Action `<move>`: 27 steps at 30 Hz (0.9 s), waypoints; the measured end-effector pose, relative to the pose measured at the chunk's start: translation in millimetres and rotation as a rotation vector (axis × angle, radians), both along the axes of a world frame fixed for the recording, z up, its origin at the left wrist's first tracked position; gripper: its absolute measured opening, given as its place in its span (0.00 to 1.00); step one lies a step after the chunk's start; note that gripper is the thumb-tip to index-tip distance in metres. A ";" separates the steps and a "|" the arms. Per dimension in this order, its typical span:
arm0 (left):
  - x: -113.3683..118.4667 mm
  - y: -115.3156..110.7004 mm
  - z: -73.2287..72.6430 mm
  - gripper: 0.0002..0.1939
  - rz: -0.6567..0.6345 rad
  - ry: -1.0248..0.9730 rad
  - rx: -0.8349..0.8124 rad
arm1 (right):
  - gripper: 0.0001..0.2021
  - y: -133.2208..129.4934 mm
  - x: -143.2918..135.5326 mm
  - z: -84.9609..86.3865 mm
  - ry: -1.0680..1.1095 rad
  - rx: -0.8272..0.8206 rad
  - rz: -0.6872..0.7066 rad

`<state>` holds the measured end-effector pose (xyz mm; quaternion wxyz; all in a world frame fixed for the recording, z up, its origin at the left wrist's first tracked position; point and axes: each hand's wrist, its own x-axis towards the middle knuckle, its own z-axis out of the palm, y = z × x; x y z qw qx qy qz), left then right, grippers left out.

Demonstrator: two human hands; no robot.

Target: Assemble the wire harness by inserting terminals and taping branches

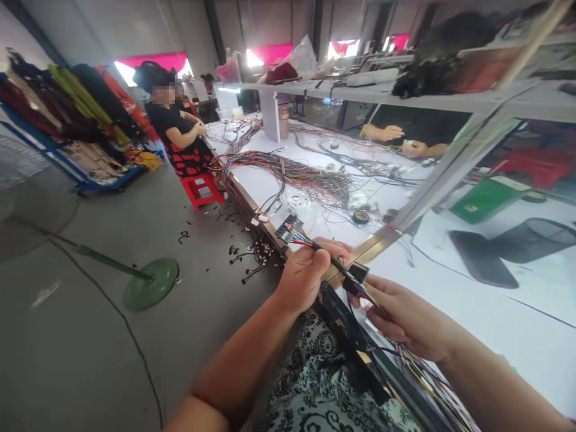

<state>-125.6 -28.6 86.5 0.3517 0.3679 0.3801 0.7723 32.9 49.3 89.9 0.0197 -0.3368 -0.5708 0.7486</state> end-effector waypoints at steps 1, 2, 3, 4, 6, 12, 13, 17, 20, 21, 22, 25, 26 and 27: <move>-1.8 3.1 1.7 0.17 0.007 0.023 0.022 | 0.19 2.7 3.1 2.8 0.032 -0.024 0.013; -3.2 6.2 2.6 0.17 0.021 0.052 0.021 | 0.18 4.3 6.2 5.3 0.075 0.005 -0.010; -3.9 9.1 2.6 0.17 0.044 0.085 0.003 | 0.18 4.7 8.8 7.4 0.120 0.083 -0.043; -3.8 11.8 1.9 0.16 0.074 0.113 -0.023 | 0.18 3.9 10.5 9.0 0.164 0.206 -0.073; -1.6 16.4 -1.1 0.16 0.130 0.138 -0.064 | 0.20 -0.1 10.9 10.3 0.235 0.553 -0.076; 5.8 24.4 -1.6 0.16 0.103 -0.025 -0.072 | 0.10 -8.0 1.6 4.9 0.317 0.890 -0.299; 6.2 25.7 -0.1 0.16 0.092 -0.065 -0.064 | 0.09 -6.9 0.7 3.7 0.292 0.703 -0.374; 16.3 31.5 -0.2 0.19 -0.004 -0.215 -0.095 | 0.11 -0.5 -4.7 -0.1 0.248 0.083 -0.513; 33.6 32.9 -9.1 0.19 -0.080 -0.241 -0.151 | 0.12 1.5 -10.3 -1.2 0.328 0.024 -0.573; 38.5 32.4 -12.0 0.19 -0.088 -0.216 -0.154 | 0.12 2.0 -11.2 -1.4 0.348 0.019 -0.570; 41.7 31.7 -13.8 0.19 -0.090 -0.172 -0.145 | 0.12 2.7 -11.1 -1.7 0.354 0.009 -0.549; 38.8 29.1 -9.5 0.20 -0.128 0.044 -0.086 | 0.13 6.9 -3.6 -5.6 0.252 -0.068 -0.296; 33.7 28.7 -4.7 0.20 -0.152 0.120 -0.074 | 0.15 8.6 1.4 -8.5 0.193 -0.092 -0.172; 27.1 28.9 1.4 0.21 -0.166 0.179 -0.064 | 0.16 10.2 7.7 -12.4 0.138 -0.107 -0.056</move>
